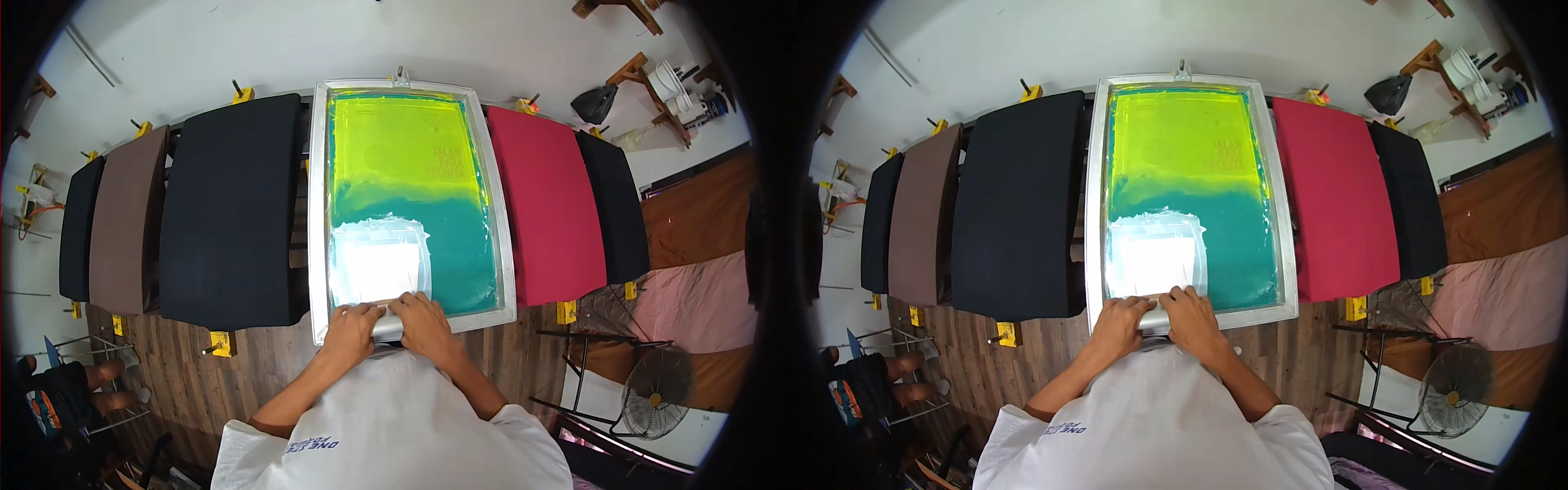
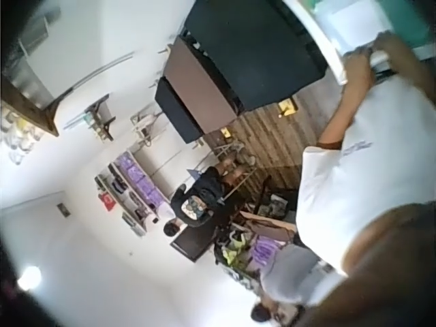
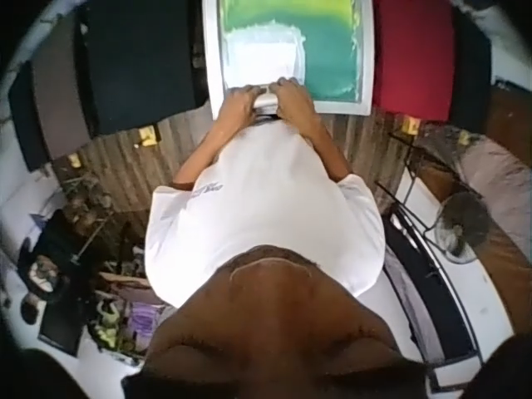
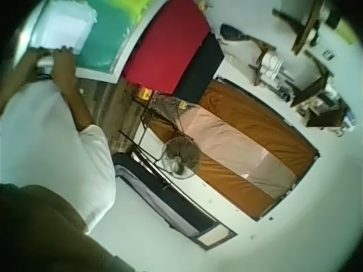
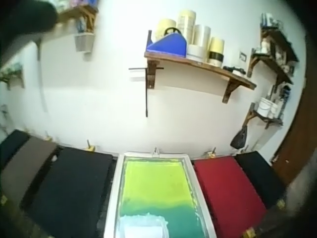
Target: The recorder is performing screen printing on a series of garments, applying white ink through a screen onto the fabric using a squeegee and then moving to the next station.
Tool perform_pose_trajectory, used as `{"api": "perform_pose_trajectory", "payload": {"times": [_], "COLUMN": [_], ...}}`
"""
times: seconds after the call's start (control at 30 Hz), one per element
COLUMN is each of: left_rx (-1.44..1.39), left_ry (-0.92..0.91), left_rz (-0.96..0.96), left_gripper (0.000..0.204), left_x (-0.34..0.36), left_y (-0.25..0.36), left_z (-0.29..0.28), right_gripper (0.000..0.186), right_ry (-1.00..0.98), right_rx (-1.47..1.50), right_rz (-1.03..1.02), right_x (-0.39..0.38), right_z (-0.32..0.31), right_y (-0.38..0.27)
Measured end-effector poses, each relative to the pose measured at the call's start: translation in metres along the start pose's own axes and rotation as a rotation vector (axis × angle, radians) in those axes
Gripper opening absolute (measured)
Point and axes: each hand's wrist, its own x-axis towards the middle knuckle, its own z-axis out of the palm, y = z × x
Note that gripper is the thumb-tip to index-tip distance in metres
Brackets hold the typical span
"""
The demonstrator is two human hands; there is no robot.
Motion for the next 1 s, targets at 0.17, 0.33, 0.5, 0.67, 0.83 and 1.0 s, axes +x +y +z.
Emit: {"api": "perform_pose_trajectory", "payload": {"times": [0.17,0.33,0.5,0.67,0.83,1.0], "left_rx": [-0.042,-0.010,0.004,0.014,0.067,0.005], "left_ry": [0.152,0.209,0.122,0.029,0.157,0.209], "left_rz": [0.044,0.064,0.027,0.012,0.033,0.047], "left_gripper": [0.045,0.047,0.055,0.055,0.044,0.043], "left_x": [0.059,0.082,0.019,0.008,0.068,0.080], "left_y": [-0.020,-0.037,-0.008,0.002,-0.015,-0.031], "left_z": [-0.018,-0.013,0.007,0.002,-0.020,-0.007], "right_gripper": [0.037,0.044,0.053,0.044,0.044,0.047], "right_ry": [0.155,0.226,0.198,-0.010,0.175,0.225], "right_rx": [-0.025,-0.054,0.019,0.034,-0.047,-0.089], "right_rz": [-0.026,0.024,-0.001,0.035,-0.004,-0.010], "right_x": [0.052,0.077,0.014,-0.005,0.053,0.070], "right_z": [-0.024,-0.015,0.015,-0.002,-0.025,-0.013], "right_y": [0.018,0.029,0.011,0.003,0.023,0.032]}}
